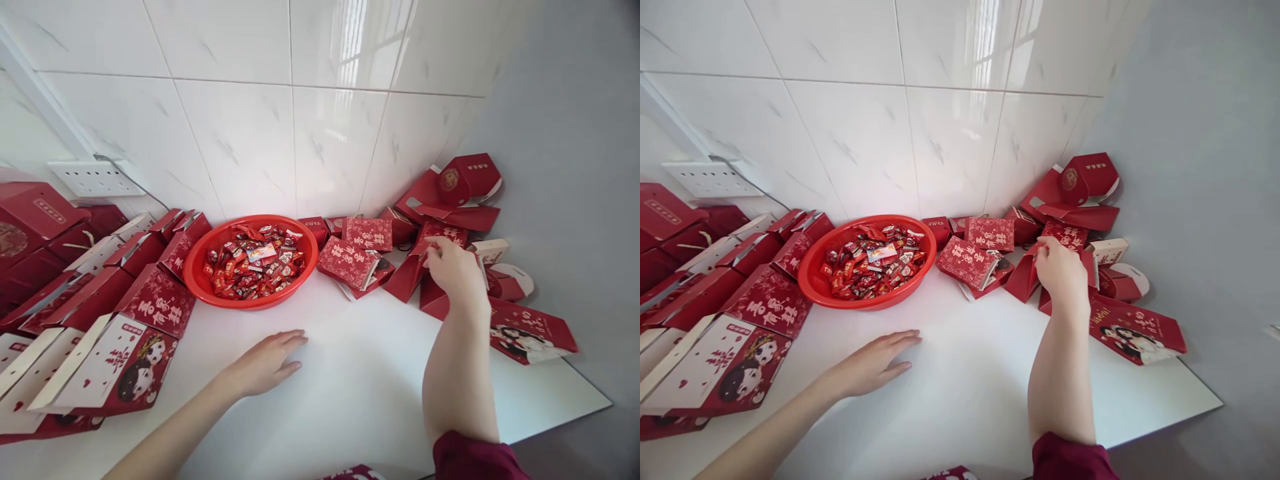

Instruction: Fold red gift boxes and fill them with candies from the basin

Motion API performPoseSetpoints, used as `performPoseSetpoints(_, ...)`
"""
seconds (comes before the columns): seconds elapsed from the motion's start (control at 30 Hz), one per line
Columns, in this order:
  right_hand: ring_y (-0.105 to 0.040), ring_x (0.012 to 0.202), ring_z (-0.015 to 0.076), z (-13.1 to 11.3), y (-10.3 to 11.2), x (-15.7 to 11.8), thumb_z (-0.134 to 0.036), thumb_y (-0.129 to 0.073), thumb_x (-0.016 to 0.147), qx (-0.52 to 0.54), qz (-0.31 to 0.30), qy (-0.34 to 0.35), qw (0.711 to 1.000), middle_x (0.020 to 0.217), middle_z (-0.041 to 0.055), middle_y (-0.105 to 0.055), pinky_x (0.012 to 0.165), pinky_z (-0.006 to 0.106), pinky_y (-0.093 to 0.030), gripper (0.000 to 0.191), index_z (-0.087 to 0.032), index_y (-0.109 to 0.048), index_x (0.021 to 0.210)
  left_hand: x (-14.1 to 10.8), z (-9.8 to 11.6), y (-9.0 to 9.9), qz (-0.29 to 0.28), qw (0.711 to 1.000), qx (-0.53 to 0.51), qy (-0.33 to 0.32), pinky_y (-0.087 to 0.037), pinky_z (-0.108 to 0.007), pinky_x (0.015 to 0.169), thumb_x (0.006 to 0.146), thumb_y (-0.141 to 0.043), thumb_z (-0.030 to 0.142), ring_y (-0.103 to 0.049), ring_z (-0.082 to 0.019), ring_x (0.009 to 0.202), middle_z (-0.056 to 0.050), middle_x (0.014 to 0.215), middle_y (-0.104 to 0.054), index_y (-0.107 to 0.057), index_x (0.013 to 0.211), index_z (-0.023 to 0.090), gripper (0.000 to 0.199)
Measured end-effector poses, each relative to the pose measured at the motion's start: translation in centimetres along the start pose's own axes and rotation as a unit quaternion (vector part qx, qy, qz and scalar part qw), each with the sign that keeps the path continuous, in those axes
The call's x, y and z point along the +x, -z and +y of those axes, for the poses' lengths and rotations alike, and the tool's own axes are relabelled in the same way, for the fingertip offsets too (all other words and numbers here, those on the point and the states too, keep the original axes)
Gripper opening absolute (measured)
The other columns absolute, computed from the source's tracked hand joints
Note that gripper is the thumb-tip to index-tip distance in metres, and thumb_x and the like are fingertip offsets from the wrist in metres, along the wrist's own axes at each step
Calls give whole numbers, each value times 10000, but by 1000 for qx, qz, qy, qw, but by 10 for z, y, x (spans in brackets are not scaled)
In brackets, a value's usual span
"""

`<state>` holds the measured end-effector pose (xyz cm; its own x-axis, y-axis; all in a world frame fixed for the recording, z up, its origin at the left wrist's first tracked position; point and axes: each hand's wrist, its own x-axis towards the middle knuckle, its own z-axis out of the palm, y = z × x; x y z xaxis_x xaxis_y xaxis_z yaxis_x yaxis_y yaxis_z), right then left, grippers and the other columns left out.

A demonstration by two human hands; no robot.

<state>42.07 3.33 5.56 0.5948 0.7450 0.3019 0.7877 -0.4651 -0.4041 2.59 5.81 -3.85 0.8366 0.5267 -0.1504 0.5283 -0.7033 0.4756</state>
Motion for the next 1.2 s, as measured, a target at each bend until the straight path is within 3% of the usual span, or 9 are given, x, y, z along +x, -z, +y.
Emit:
performPoseSetpoints(0.13,-636,875,281,27,-21,15,-131,-365,870,-17,35,66,997,1182,174,-602,774,417,-466,567,-236,-539,1400,-3,-20,-33,67,997,44,-4,-189,-524,1233,998,-424,386,-261,-257,1488,-54,1598,-291,-315,1521,304,540)
performPoseSetpoints(0.33,-568,982,286,34,-43,29,-245,-474,887,-23,36,114,993,1090,155,-552,775,378,-458,344,-192,-724,1117,1,-20,-31,79,996,45,-11,-199,-514,1235,990,-447,410,-263,-244,1488,-25,1590,-314,-338,1506,329,534)
performPoseSetpoints(0.5,-520,1093,330,19,-13,12,-293,-515,907,-69,128,192,971,1173,160,-599,864,432,-415,244,-174,-718,969,0,-19,-31,82,996,41,-13,-192,-510,1238,992,-439,418,-268,-250,1485,-41,1590,-314,-347,1506,311,532)
performPoseSetpoints(0.67,-634,783,229,-12,31,-29,-301,-556,924,13,182,218,959,859,69,-717,750,344,-435,149,-219,-671,969,0,-22,-34,106,993,36,-32,-256,-526,1212,973,-488,391,-339,-265,1453,-57,1549,-397,-413,1469,296,510)
performPoseSetpoints(0.73,-662,771,216,-31,37,-46,-319,-621,890,91,150,213,961,867,42,-723,712,314,-459,125,-243,-655,982,1,-21,-26,139,988,27,-54,-378,-468,1153,968,-494,322,-464,-251,1368,-75,1464,-508,-556,1347,269,388)
performPoseSetpoints(0.83,-688,807,199,-64,25,-66,-323,-658,865,215,31,240,946,916,19,-720,694,281,-492,182,-246,-604,1022,-1,-7,2,218,971,25,-93,-491,-362,1026,953,-472,210,-603,-201,1179,-91,1270,-640,-674,1129,227,268)
performPoseSetpoints(0.97,-674,768,149,-107,-10,-88,-204,-511,954,252,-184,399,862,924,9,-720,708,254,-491,123,-230,-621,1005,-6,25,48,414,897,31,-149,-537,-346,925,886,-553,156,-644,-196,1014,-80,1079,-675,-683,1056,230,226)
performPoseSetpoints(1.07,-684,925,183,-126,-29,-102,-231,-510,972,267,-257,464,805,1079,44,-717,799,291,-516,219,-236,-619,1162,-10,40,68,428,898,-5,-100,-526,-346,969,909,-539,183,-619,-212,1109,-88,1174,-638,-688,1037,218,200)
performPoseSetpoints(1.2,-640,1108,236,-133,-35,-109,-300,-561,961,278,-259,499,779,1258,78,-661,935,376,-508,371,-248,-564,1328,-14,36,79,386,920,-68,18,-503,-337,1011,946,-516,270,-606,-219,1160,-66,1197,-646,-708,934,208,202)
